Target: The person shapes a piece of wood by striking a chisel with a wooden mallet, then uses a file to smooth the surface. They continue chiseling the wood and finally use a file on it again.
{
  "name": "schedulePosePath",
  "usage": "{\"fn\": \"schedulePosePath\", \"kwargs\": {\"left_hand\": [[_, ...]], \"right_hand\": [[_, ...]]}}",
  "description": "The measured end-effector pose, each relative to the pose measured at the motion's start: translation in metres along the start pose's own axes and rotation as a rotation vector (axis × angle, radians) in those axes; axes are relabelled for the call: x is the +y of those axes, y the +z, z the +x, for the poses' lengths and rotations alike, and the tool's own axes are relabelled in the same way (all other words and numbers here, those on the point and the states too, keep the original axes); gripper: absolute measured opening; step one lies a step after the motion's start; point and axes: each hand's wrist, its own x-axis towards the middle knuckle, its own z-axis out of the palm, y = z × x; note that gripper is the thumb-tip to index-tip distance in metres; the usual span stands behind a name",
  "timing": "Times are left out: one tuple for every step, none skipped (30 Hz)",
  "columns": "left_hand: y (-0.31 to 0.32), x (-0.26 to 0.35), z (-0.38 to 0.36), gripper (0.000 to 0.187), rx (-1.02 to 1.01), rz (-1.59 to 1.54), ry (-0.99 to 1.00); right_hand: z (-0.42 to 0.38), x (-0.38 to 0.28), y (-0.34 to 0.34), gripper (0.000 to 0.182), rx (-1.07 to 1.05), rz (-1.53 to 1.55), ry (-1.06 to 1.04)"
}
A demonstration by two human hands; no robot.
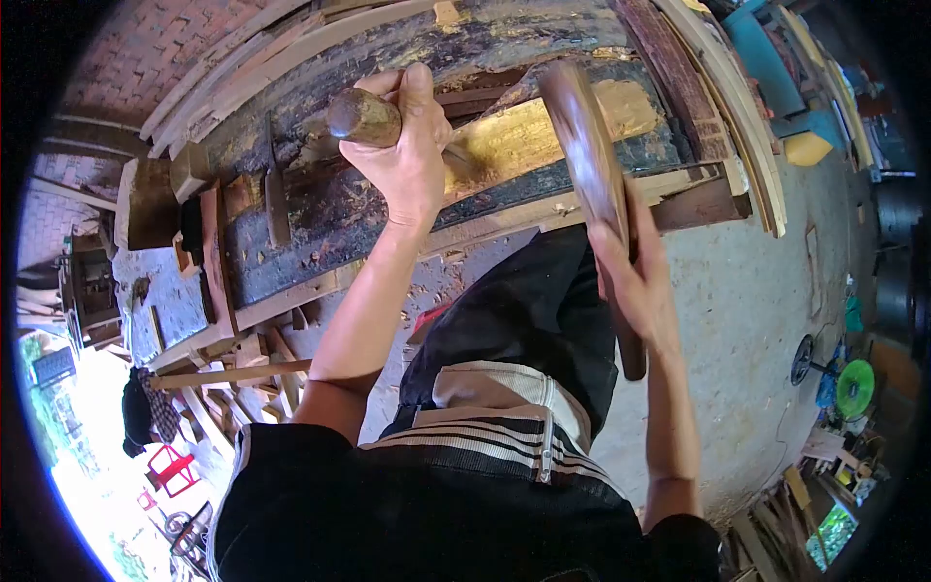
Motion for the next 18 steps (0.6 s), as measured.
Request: {"fn": "schedulePosePath", "kwargs": {"left_hand": [[0.002,-0.001,-0.001,0.016,-0.021,0.002,-0.001],[0.003,-0.002,-0.002,0.015,-0.004,0.006,-0.001],[0.004,-0.002,-0.004,0.015,0.014,0.012,-0.002],[0.005,0.0,-0.007,0.014,-0.003,0.037,-0.049],[0.004,0.002,-0.01,0.013,-0.013,0.063,-0.091],[-0.001,-0.005,-0.012,0.013,-0.024,0.065,-0.085],[-0.007,-0.014,-0.015,0.019,0.088,0.02,-0.089],[-0.013,-0.022,-0.018,0.027,0.2,-0.028,-0.094],[-0.011,-0.015,-0.023,0.028,-0.029,0.32,0.169],[-0.008,-0.009,-0.022,0.027,0.0,0.186,0.171],[-0.004,-0.005,-0.017,0.025,0.031,0.048,0.173],[-0.007,-0.01,-0.016,0.025,0.039,0.045,0.17],[-0.016,-0.017,-0.017,0.03,0.041,-0.019,0.199],[-0.021,-0.022,-0.017,0.035,0.043,-0.084,0.231],[-0.013,-0.031,-0.017,0.035,0.05,-0.081,0.231],[0.004,-0.042,-0.017,0.049,0.241,0.286,0.268],[0.015,-0.048,-0.014,0.062,0.426,0.65,0.301],[-0.064,-0.069,0.004,0.066,-0.067,0.355,0.411]], "right_hand": [[0.007,-0.026,0.001,0.072,-0.04,0.048,-0.079],[0.015,-0.048,0.005,0.071,-0.048,0.036,-0.314],[0.024,-0.068,0.009,0.071,-0.051,0.02,-0.548],[0.036,-0.088,0.012,0.071,0.003,-0.066,-0.796],[0.044,-0.104,0.015,0.072,0.055,-0.159,-1.045],[0.044,-0.114,0.017,0.072,0.065,-0.153,-1.05],[0.043,-0.122,0.019,0.071,0.005,-0.418,-1.032],[0.042,-0.129,0.02,0.071,-0.056,-0.685,-0.998],[0.04,-0.136,0.02,0.07,-0.196,-0.949,-0.737],[0.044,-0.128,0.02,0.063,-0.1,-0.912,-0.864],[0.05,-0.119,0.02,0.057,-0.002,-0.875,-0.992],[0.048,-0.123,0.02,0.057,-0.009,-0.881,-0.991],[0.04,-0.127,0.021,0.063,-0.021,-0.712,-0.983],[0.036,-0.129,0.024,0.071,-0.028,-0.543,-0.971],[0.037,-0.124,0.027,0.071,-0.036,-0.543,-0.971],[0.038,-0.117,0.031,0.064,-0.047,-0.663,-0.986],[0.038,-0.114,0.033,0.059,-0.051,-0.784,-1.0],[0.04,-0.117,0.029,0.059,-0.128,-0.869,-0.902]]}}
